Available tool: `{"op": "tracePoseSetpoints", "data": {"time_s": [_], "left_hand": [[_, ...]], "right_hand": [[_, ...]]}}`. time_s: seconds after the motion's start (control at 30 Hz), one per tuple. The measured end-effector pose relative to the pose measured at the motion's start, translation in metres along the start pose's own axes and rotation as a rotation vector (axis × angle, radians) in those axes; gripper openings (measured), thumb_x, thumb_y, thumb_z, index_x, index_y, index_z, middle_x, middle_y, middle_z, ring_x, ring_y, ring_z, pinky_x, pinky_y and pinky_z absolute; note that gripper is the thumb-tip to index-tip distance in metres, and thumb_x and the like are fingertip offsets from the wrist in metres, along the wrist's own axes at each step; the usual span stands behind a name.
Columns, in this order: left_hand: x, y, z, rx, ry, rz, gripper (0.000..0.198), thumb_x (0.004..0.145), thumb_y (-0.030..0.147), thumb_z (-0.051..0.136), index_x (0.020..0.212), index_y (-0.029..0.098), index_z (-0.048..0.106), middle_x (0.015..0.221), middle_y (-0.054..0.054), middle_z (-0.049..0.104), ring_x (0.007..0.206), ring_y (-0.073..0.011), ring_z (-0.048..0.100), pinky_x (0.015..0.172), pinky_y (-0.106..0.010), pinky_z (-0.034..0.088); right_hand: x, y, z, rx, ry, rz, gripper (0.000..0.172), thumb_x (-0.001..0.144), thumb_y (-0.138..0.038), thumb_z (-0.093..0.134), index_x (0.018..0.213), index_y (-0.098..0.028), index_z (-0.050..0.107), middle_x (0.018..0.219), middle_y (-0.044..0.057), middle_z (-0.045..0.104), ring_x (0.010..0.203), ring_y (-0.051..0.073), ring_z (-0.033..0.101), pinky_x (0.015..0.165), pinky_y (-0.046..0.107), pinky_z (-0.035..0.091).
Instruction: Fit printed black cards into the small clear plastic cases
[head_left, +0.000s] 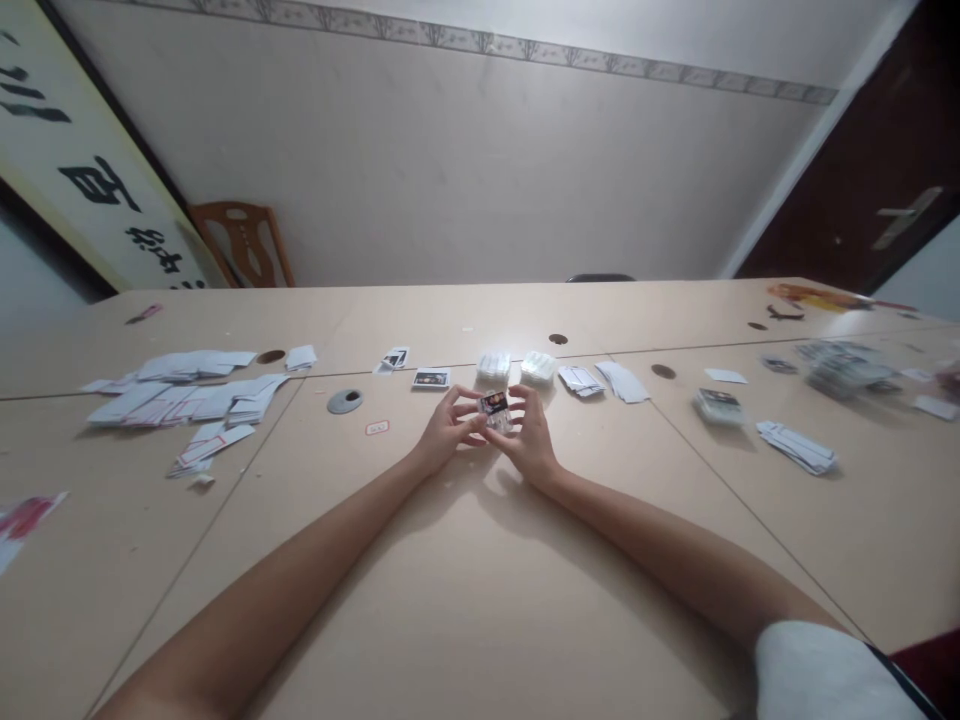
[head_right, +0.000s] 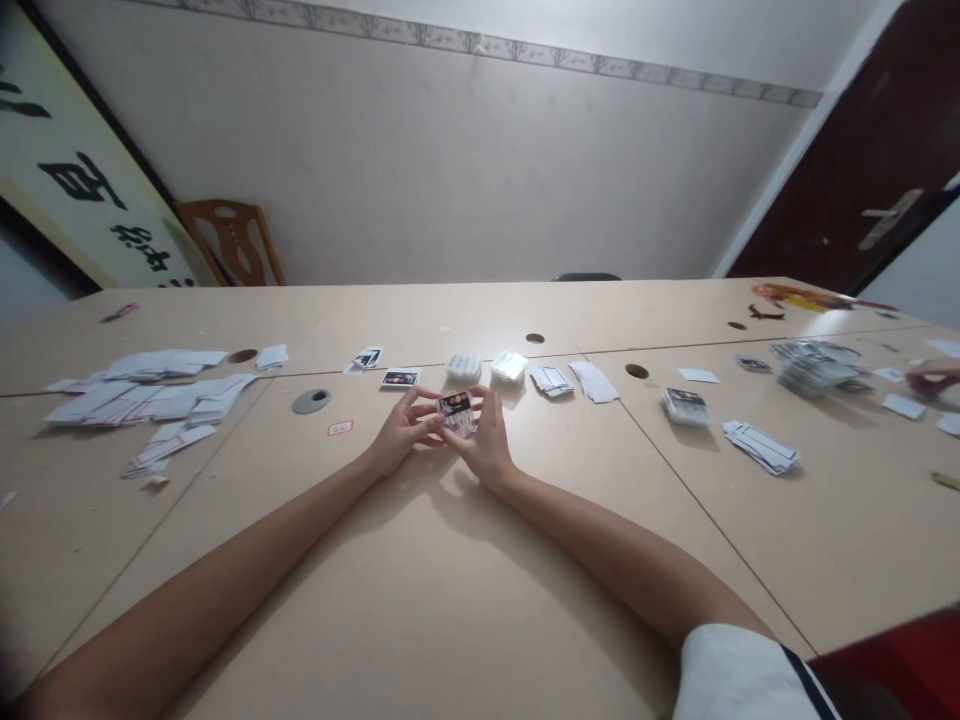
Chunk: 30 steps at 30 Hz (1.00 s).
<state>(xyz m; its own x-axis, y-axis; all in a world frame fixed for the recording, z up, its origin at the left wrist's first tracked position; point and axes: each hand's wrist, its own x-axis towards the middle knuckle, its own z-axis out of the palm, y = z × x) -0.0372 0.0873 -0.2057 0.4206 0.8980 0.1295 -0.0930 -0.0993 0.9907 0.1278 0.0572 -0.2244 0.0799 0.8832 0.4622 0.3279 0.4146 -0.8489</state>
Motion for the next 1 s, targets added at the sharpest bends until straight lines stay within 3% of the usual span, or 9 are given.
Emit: {"op": "tracePoseSetpoints", "data": {"time_s": [0.1, 0.17, 0.27, 0.33, 0.47, 0.57, 0.73, 0.87, 1.0], "left_hand": [[-0.001, -0.001, 0.002, 0.091, -0.026, 0.019, 0.055, 0.079, 0.047, 0.076, 0.119, 0.026, 0.045, 0.118, -0.012, 0.069, 0.088, -0.0235, 0.074, 0.072, -0.035, 0.061], [0.001, -0.004, -0.001, 0.186, -0.006, 0.058, 0.053, 0.083, 0.044, 0.073, 0.124, 0.027, 0.044, 0.124, -0.013, 0.067, 0.092, -0.0235, 0.074, 0.077, -0.037, 0.06], [0.005, -0.005, -0.015, 0.395, 0.1, 0.156, 0.033, 0.084, 0.032, 0.069, 0.113, 0.023, 0.056, 0.119, -0.011, 0.065, 0.093, -0.0223, 0.07, 0.086, -0.038, 0.056], [0.009, -0.004, -0.027, 0.542, 0.218, 0.225, 0.018, 0.083, 0.023, 0.065, 0.1, 0.021, 0.061, 0.107, -0.008, 0.064, 0.088, -0.0213, 0.066, 0.092, -0.041, 0.052], [0.019, 0.0, -0.05, 0.762, 0.4, 0.307, 0.012, 0.083, 0.014, 0.055, 0.092, 0.019, 0.06, 0.098, -0.006, 0.056, 0.081, -0.0212, 0.057, 0.097, -0.044, 0.046], [0.024, 0.001, -0.059, 0.878, 0.475, 0.314, 0.013, 0.082, 0.012, 0.052, 0.09, 0.019, 0.06, 0.1, -0.007, 0.054, 0.078, -0.0208, 0.055, 0.096, -0.045, 0.046], [0.026, -0.004, -0.061, 1.013, 0.476, 0.282, 0.016, 0.081, 0.012, 0.054, 0.093, 0.018, 0.062, 0.103, -0.007, 0.054, 0.083, -0.0214, 0.058, 0.095, -0.043, 0.048], [0.027, -0.007, -0.061, 1.086, 0.474, 0.252, 0.018, 0.081, 0.013, 0.055, 0.097, 0.017, 0.063, 0.108, -0.011, 0.055, 0.104, -0.0278, 0.06, 0.098, -0.046, 0.047], [0.028, -0.007, -0.067, 1.16, 0.509, 0.209, 0.023, 0.082, 0.015, 0.055, 0.104, 0.017, 0.062, 0.118, -0.015, 0.057, 0.122, -0.0334, 0.054, 0.101, -0.049, 0.044]], "right_hand": [[-0.008, 0.0, -0.012, -0.016, 0.049, -0.036, 0.064, 0.078, -0.04, 0.075, 0.128, -0.027, 0.038, 0.13, 0.013, 0.05, 0.106, 0.027, 0.06, 0.08, 0.042, 0.058], [-0.009, 0.009, -0.033, -0.102, 0.103, -0.144, 0.065, 0.077, -0.034, 0.075, 0.13, -0.027, 0.037, 0.13, 0.013, 0.05, 0.109, 0.028, 0.06, 0.085, 0.045, 0.056], [-0.005, 0.032, -0.092, -0.347, 0.275, -0.347, 0.061, 0.078, -0.031, 0.072, 0.129, -0.024, 0.04, 0.129, 0.015, 0.05, 0.117, 0.031, 0.055, 0.087, 0.047, 0.054], [0.001, 0.049, -0.145, -0.539, 0.388, -0.379, 0.064, 0.076, -0.033, 0.072, 0.13, -0.022, 0.04, 0.127, 0.016, 0.051, 0.116, 0.033, 0.054, 0.089, 0.05, 0.052], [0.014, 0.074, -0.245, -0.812, 0.609, -0.121, 0.083, 0.066, -0.043, 0.077, 0.135, -0.015, 0.04, 0.122, 0.023, 0.051, 0.105, 0.037, 0.054, 0.087, 0.056, 0.047], [0.021, 0.088, -0.287, -0.919, 0.682, 0.034, 0.091, 0.057, -0.043, 0.085, 0.133, -0.016, 0.043, 0.121, 0.027, 0.052, 0.113, 0.042, 0.05, 0.09, 0.057, 0.043], [0.021, 0.109, -0.306, -0.965, 0.728, 0.116, 0.092, 0.055, -0.041, 0.087, 0.132, -0.016, 0.044, 0.124, 0.03, 0.053, 0.117, 0.045, 0.05, 0.091, 0.055, 0.041], [0.019, 0.116, -0.312, -0.939, 0.697, 0.151, 0.091, 0.057, -0.039, 0.088, 0.133, -0.016, 0.044, 0.127, 0.032, 0.053, 0.122, 0.046, 0.05, 0.095, 0.058, 0.039], [0.019, 0.106, -0.293, -0.962, 0.688, 0.08, 0.089, 0.062, -0.035, 0.085, 0.138, -0.018, 0.041, 0.148, 0.036, 0.036, 0.141, 0.052, 0.031, 0.098, 0.069, 0.034]]}}
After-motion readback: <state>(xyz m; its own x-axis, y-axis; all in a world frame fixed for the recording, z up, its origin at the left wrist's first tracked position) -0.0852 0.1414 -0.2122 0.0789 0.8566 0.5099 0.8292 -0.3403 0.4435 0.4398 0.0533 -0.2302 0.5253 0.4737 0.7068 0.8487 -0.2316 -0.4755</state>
